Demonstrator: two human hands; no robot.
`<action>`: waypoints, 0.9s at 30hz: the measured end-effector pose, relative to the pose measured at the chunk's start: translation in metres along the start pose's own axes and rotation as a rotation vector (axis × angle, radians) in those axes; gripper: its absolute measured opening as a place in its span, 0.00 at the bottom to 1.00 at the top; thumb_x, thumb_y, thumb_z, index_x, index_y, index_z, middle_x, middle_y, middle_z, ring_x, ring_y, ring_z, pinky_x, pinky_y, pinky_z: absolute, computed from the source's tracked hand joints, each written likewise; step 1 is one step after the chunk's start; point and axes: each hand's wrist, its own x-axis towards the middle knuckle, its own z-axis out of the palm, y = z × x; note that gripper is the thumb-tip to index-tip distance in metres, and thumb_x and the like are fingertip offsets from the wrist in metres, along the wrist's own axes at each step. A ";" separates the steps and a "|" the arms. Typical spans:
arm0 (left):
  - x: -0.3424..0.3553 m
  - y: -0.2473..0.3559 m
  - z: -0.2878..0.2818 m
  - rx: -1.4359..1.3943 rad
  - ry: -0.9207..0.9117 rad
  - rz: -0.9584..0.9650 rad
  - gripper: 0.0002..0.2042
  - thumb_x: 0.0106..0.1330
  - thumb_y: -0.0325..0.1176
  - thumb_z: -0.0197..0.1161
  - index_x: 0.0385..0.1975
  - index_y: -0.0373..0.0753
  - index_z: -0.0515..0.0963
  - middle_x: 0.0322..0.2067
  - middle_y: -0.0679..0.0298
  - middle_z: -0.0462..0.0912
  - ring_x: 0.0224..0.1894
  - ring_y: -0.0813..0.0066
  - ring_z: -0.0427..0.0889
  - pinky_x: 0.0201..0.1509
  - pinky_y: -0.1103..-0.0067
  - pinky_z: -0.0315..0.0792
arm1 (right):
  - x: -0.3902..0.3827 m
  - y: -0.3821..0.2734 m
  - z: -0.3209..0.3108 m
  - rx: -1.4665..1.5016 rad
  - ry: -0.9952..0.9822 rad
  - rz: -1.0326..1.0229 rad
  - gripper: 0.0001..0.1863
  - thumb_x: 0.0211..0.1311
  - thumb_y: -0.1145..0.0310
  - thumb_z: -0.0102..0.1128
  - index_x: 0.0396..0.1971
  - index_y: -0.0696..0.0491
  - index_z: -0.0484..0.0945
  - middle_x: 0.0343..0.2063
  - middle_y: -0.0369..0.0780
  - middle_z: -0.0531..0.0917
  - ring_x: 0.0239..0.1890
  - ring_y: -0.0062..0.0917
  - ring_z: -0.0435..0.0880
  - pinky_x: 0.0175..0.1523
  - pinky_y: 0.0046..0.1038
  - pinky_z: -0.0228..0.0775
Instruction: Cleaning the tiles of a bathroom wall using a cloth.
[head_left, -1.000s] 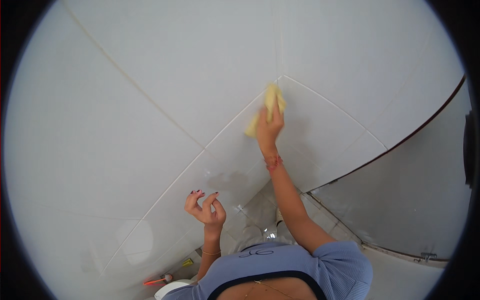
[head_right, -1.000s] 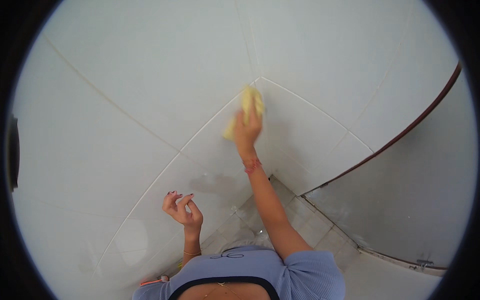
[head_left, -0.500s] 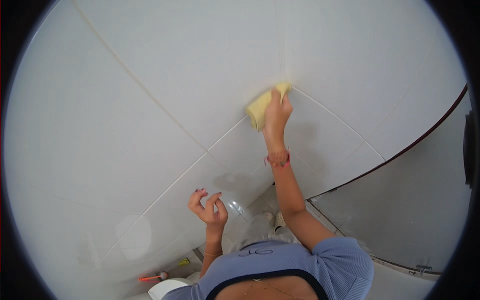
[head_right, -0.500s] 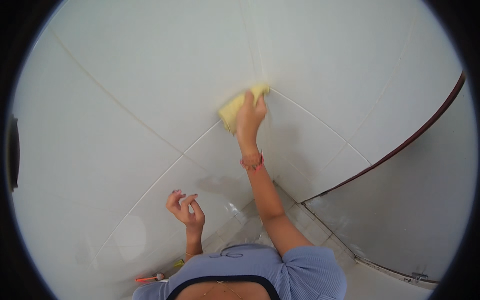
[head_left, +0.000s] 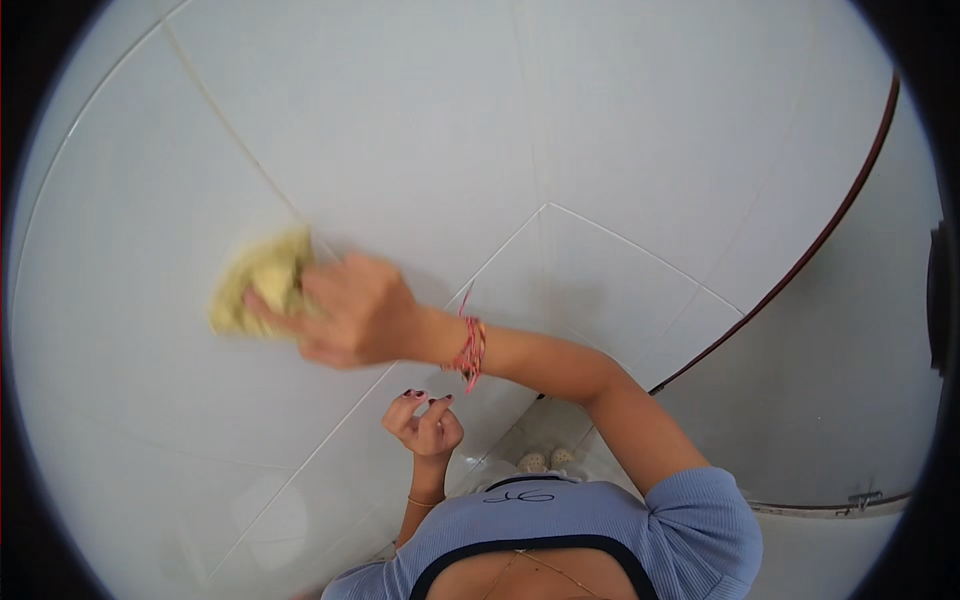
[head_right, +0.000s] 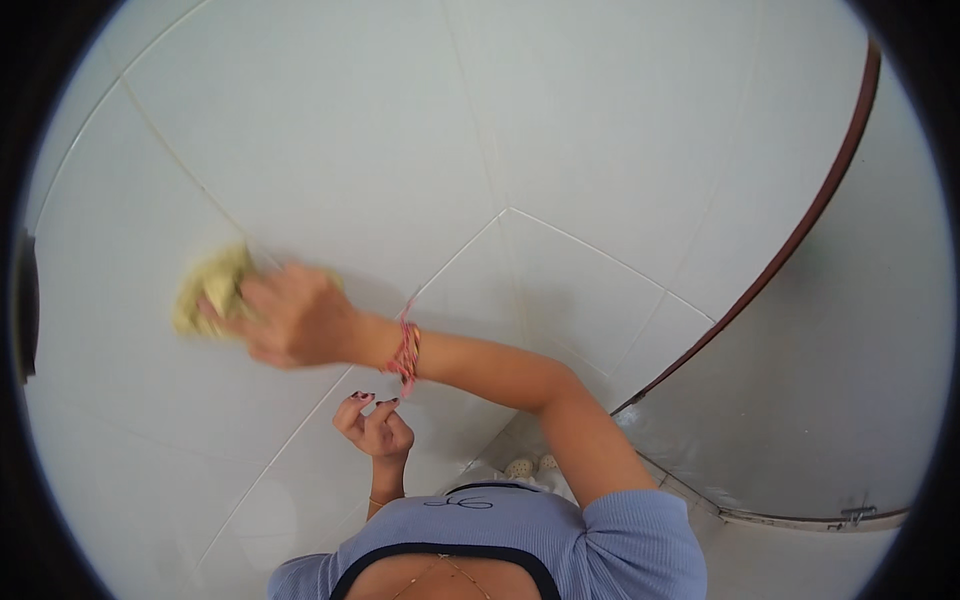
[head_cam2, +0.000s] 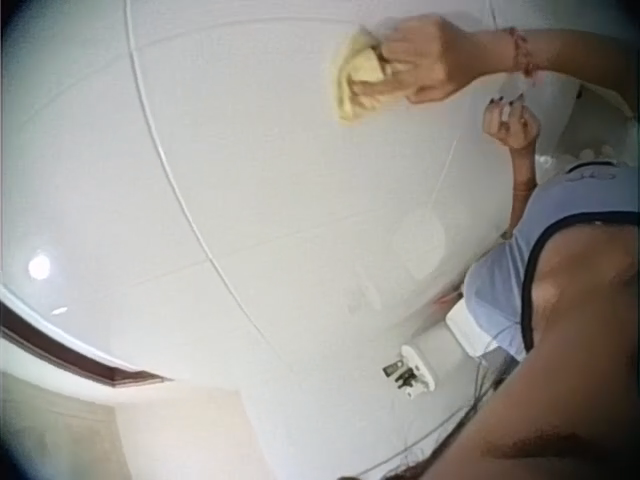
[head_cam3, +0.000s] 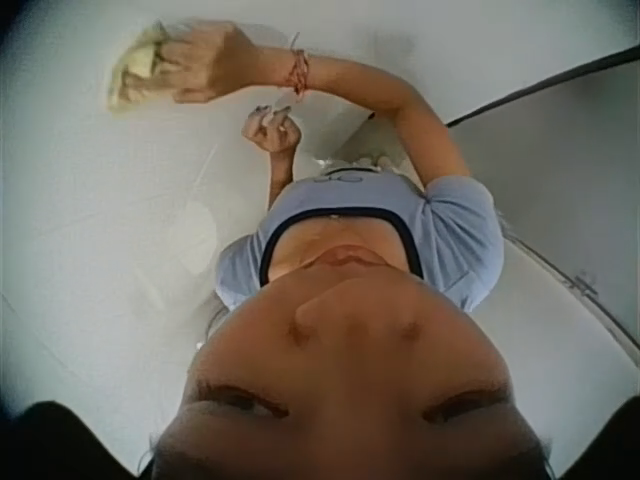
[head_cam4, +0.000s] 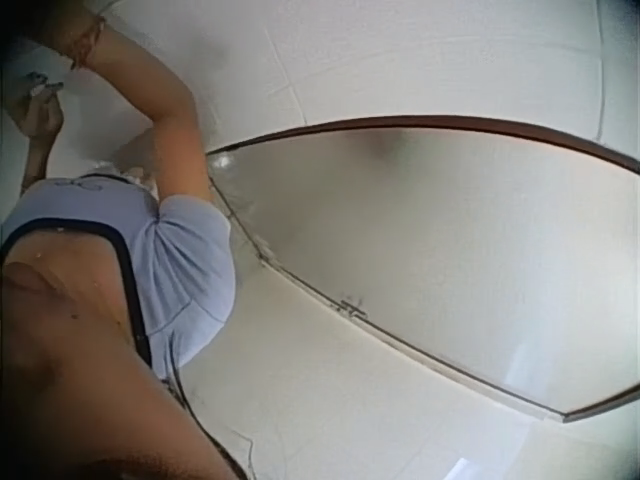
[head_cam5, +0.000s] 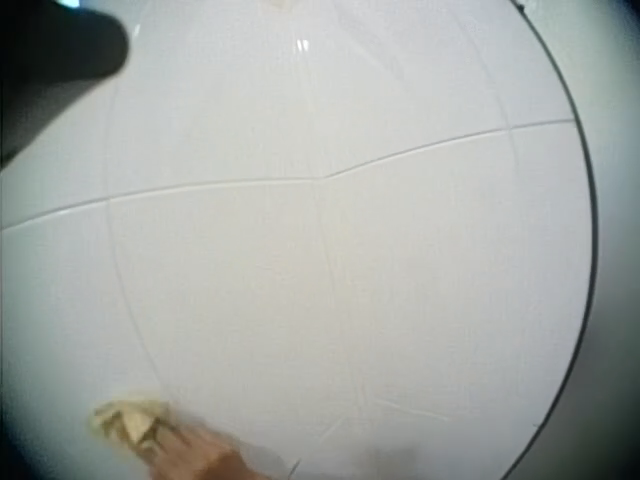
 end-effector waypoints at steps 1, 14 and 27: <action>0.002 0.000 -0.002 -0.008 -0.004 0.031 0.11 0.47 0.16 0.48 0.24 0.40 0.75 0.39 0.59 0.63 0.42 0.63 0.65 0.46 0.72 0.67 | -0.016 -0.007 0.003 0.004 0.008 -0.047 0.29 0.37 0.61 0.59 0.49 0.40 0.75 0.18 0.31 0.66 0.15 0.18 0.62 0.19 0.22 0.57; -0.016 -0.024 -0.021 -0.403 0.234 -0.292 0.08 0.56 0.21 0.45 0.37 0.33 0.66 0.35 0.55 0.67 0.34 0.69 0.68 0.32 0.78 0.70 | -0.045 0.060 -0.004 -0.038 0.380 0.612 0.28 0.47 0.73 0.56 0.53 0.59 0.68 0.38 0.51 0.78 0.33 0.37 0.76 0.38 0.33 0.69; 0.004 -0.005 0.049 -0.598 0.003 -0.028 0.09 0.55 0.18 0.46 0.34 0.35 0.67 0.27 0.59 0.72 0.30 0.68 0.70 0.39 0.73 0.67 | -0.114 0.101 -0.132 -0.867 -0.005 0.562 0.34 0.39 0.64 0.61 0.55 0.46 0.69 0.27 0.46 0.68 0.27 0.36 0.68 0.31 0.34 0.63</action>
